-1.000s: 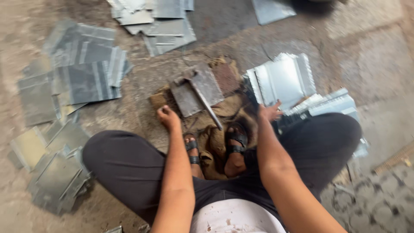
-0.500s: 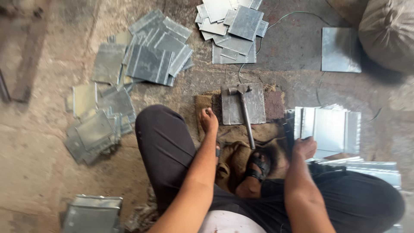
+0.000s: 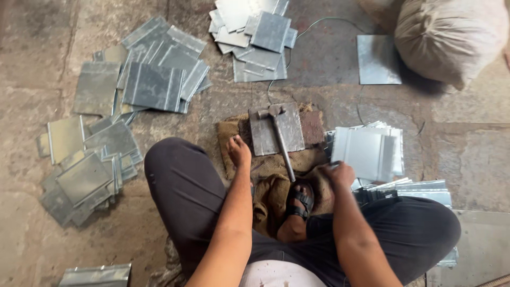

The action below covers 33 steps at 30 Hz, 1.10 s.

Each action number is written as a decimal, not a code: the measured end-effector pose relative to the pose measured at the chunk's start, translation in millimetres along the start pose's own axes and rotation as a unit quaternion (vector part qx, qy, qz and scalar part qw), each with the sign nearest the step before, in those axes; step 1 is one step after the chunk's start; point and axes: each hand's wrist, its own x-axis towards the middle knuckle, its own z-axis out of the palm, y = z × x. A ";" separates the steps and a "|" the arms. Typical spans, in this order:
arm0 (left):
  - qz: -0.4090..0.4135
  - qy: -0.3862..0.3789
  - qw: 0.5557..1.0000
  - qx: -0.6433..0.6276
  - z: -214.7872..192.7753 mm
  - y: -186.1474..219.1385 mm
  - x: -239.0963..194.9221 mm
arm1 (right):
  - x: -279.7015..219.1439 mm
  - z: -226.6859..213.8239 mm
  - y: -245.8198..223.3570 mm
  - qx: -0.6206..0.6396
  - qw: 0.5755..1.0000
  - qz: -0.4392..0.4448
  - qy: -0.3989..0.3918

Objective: The person is hammering a metal sheet against another sheet to flatten or shape it. The person then picks up another metal sheet and continues the same hammering action.

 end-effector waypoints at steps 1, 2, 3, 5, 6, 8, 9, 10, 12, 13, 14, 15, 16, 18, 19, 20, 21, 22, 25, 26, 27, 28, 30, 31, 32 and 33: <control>0.007 0.003 1.000 -0.011 2.4 -0.7 -1.8 | -6.7 6.1 -10.3 -0.026 1.000 -0.007 -0.013; 0.010 0.010 1.000 -0.019 3.0 -1.6 -1.9 | -12.0 11.3 -20.9 -0.030 1.000 0.002 -0.002; 0.020 0.008 0.999 -0.024 7.8 1.7 -1.1 | -16.5 16.0 -28.4 -0.034 0.999 0.011 0.009; 0.032 0.012 0.999 -0.022 5.0 0.6 -7.0 | -23.7 24.9 -31.0 -0.031 0.999 0.016 0.033; 0.022 0.008 1.000 -0.021 1.1 1.8 -6.1 | -23.9 27.7 -31.2 -0.022 0.998 0.013 0.050; 0.000 -0.004 1.000 -0.015 -3.9 5.8 -6.6 | -24.6 30.9 -33.0 -0.012 0.997 0.003 0.081; 0.005 0.009 1.000 -0.019 -7.0 7.3 -4.0 | -22.8 28.3 -39.9 -0.012 0.995 -0.004 0.095; 0.008 0.023 0.999 -0.026 -6.1 11.7 -0.4 | -22.7 24.5 -38.6 -0.015 0.994 -0.013 0.111; 0.011 0.034 0.999 -0.024 -12.2 18.1 4.5 | -21.0 18.6 -26.6 0.006 0.995 -0.006 0.099; 0.010 0.033 0.999 -0.016 -13.3 23.3 4.8 | -18.2 13.6 -30.6 0.020 0.995 -0.010 0.093; 0.003 0.029 0.999 -0.013 -13.2 27.1 2.9 | -15.9 2.9 -27.8 0.058 0.994 -0.005 0.097; 0.006 0.037 0.999 -0.012 -19.0 26.5 7.0 | -15.0 -4.0 -28.6 0.097 0.990 0.001 0.099; 0.007 0.039 0.999 -0.014 -18.2 28.0 2.6 | -12.3 -10.9 -30.2 0.123 0.982 -0.019 0.140; 0.008 0.054 0.999 -0.007 -13.2 29.8 -3.9 | -10.3 -24.0 -25.5 0.168 0.960 -0.054 0.219; 0.008 0.066 0.998 0.004 -11.4 30.4 -1.7 | -9.7 -29.7 -23.8 0.221 0.952 -0.037 0.210; 0.020 0.078 0.997 0.012 -10.1 31.7 -2.5 | -13.3 -29.5 -27.2 0.275 0.940 -0.012 0.203; 0.031 0.090 0.995 0.021 -9.9 33.6 -4.4 | -15.5 -32.4 -31.1 0.275 0.928 -0.065 0.242; 0.053 0.092 0.994 -0.006 -12.4 35.9 -2.3 | -20.3 -35.2 -36.7 0.277 0.912 -0.118 0.279; 0.102 0.111 0.989 -0.007 -18.0 54.0 -11.9 | -53.7 -46.1 -56.3 0.351 0.900 -0.096 0.239; 0.121 0.119 0.985 0.005 -20.6 62.9 -10.2 | -65.1 -49.5 -65.8 0.387 0.895 -0.094 0.200; 0.132 0.118 0.984 -0.007 -24.3 70.2 -11.2 | -73.5 -53.6 -75.7 0.423 0.887 -0.092 0.160; 0.147 0.112 0.983 -0.018 -28.3 76.1 -15.8 | -82.3 -55.5 -84.4 0.420 0.880 -0.141 0.170; 0.114 0.029 0.992 -0.043 -31.3 90.6 -19.8 | -97.9 -57.3 -95.6 0.406 0.863 -0.235 0.185; 0.067 -0.049 0.995 -0.056 -32.7 96.0 -21.1 | -105.0 -59.0 -96.6 0.375 0.874 -0.237 0.198; 0.020 -0.121 0.990 -0.065 -36.9 100.1 -17.6 | -111.1 -58.9 -102.0 0.347 0.882 -0.240 0.209; 0.045 -0.145 0.986 -0.061 -38.2 104.2 -17.5 | -116.4 -58.7 -107.5 0.319 0.890 -0.243 0.219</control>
